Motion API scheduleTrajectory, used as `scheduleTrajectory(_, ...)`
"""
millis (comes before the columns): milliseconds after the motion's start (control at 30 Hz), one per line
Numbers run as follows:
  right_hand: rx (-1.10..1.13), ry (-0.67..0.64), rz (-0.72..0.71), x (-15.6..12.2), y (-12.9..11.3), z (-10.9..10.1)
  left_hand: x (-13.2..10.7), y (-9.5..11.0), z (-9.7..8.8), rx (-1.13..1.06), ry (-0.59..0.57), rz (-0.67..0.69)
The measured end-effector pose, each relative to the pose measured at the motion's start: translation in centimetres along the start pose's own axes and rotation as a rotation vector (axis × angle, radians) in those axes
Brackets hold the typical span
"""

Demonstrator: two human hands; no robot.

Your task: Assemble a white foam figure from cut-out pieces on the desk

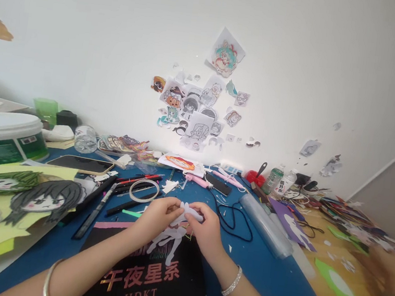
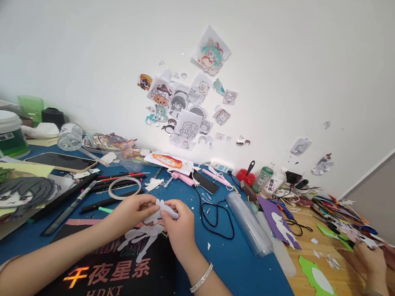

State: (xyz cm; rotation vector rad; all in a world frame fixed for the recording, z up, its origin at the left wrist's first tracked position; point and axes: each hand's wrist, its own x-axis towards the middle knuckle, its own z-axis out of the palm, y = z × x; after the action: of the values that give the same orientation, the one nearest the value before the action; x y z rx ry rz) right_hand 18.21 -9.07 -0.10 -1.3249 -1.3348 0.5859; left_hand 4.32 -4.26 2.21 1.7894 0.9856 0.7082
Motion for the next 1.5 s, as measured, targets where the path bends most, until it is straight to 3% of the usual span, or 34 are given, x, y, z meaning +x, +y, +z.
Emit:
scheduleTrajectory(167,0.146,-0.038,0.155,0.3,0.8,0.0,0.2,-0.4,0.2,-0.043,-0.048,-0.094)
scheduleTrajectory(433,0.063,0.001,0.057,0.3,1.2,-0.1,0.3,-0.8,0.5,-0.051,-0.084,-0.009)
scheduleTrajectory(633,0.118,0.030,0.092,0.4,1.1,-0.2,0.3,-0.8,0.4,-0.062,-0.112,-0.033)
scheduleTrajectory(800,0.165,-0.028,0.169,0.4,1.0,-0.1,0.3,-0.8,0.3,-0.051,-0.111,-0.022)
scheduleTrajectory(1000,0.079,-0.071,0.074,0.7,0.8,-0.6,0.3,-0.8,0.2,-0.092,-0.092,-0.040)
scheduleTrajectory(1133,0.088,-0.127,0.114,0.9,0.9,-1.0,0.4,-0.8,0.0,-0.168,-0.078,-0.095)
scheduleTrajectory(1333,0.097,-0.117,0.092,1.0,0.8,-1.2,0.4,-1.0,-0.2,-0.339,-0.218,-0.179)
scheduleTrajectory(1500,-0.021,-0.078,0.018,1.2,0.8,-1.3,0.3,-1.1,-0.3,-0.364,-0.221,-0.173)
